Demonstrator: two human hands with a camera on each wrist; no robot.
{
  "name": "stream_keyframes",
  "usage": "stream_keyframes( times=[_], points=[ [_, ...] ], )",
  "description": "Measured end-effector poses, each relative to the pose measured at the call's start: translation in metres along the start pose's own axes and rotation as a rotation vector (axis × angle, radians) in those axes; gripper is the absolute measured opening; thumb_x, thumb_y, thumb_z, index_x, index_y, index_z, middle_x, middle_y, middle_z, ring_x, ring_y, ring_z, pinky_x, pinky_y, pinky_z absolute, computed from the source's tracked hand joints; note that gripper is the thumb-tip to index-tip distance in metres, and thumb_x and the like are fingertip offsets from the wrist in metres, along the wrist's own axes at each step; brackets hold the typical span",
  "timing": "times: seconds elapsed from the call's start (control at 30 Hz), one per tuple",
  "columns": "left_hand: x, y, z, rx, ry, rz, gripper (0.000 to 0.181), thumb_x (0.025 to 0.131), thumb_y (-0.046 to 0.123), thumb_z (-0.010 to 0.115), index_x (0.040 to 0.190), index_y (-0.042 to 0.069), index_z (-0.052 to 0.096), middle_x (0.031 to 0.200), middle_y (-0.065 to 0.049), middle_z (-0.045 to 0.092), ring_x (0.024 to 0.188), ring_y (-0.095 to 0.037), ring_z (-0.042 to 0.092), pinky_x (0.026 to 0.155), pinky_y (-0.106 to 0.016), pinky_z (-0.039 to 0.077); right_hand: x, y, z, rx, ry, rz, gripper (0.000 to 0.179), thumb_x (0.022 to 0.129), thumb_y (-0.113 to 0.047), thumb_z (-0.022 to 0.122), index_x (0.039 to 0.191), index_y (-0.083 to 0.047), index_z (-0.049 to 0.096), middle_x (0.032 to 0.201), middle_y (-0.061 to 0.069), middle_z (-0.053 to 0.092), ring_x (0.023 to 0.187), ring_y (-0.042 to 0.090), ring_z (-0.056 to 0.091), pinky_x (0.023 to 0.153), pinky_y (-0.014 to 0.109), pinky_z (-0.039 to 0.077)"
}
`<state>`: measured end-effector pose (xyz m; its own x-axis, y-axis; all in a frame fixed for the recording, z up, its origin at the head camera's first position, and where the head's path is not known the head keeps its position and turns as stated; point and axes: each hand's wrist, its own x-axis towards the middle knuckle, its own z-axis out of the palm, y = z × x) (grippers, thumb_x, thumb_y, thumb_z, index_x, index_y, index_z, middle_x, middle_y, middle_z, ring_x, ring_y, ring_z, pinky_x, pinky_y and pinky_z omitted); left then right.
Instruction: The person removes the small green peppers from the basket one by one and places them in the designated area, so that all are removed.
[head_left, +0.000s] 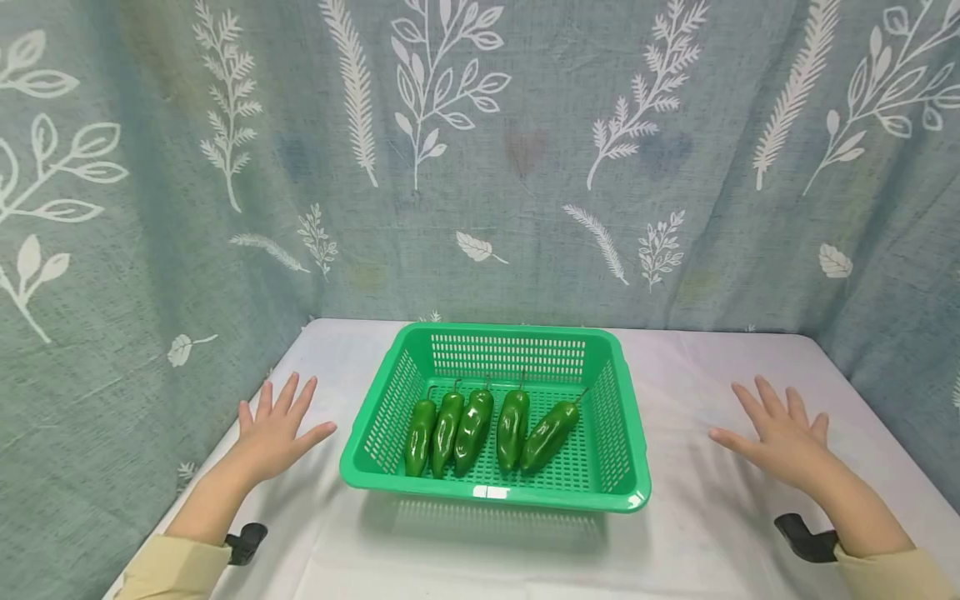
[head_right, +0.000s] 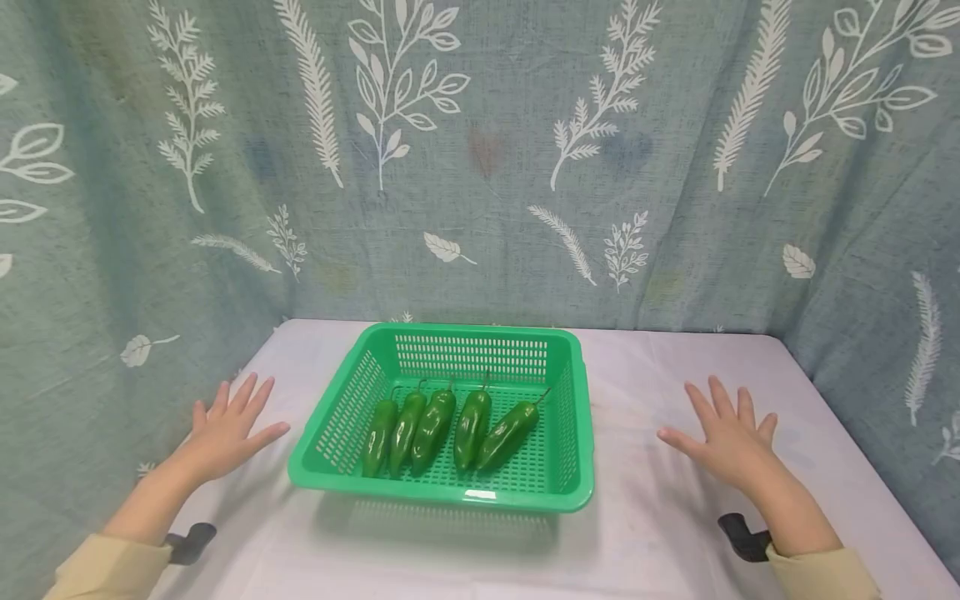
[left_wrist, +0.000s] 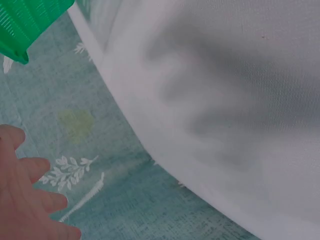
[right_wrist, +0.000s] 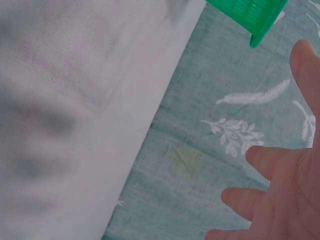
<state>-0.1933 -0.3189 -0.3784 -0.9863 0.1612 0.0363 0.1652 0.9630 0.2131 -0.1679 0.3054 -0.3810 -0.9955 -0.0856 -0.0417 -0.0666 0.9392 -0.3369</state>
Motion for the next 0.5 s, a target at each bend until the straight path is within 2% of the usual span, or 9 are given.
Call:
stream_keyframes(
  times=[0.5],
  points=[
    [-0.0010, 0.0033, -0.0005, -0.004, 0.015, 0.006, 0.086, 0.089, 0.058, 0.043, 0.147, 0.005, 0.010, 0.150, -0.027, 0.003, 0.130, -0.056, -0.008, 0.094, -0.073, -0.012, 0.0019, 0.0020, 0.0014, -0.004, -0.013, -0.001, 0.091, 0.086, -0.061, 0.046, 0.144, 0.001, 0.013, 0.146, 0.033, -0.002, 0.122, 0.065, -0.009, 0.084, 0.079, -0.010]
  ],
)
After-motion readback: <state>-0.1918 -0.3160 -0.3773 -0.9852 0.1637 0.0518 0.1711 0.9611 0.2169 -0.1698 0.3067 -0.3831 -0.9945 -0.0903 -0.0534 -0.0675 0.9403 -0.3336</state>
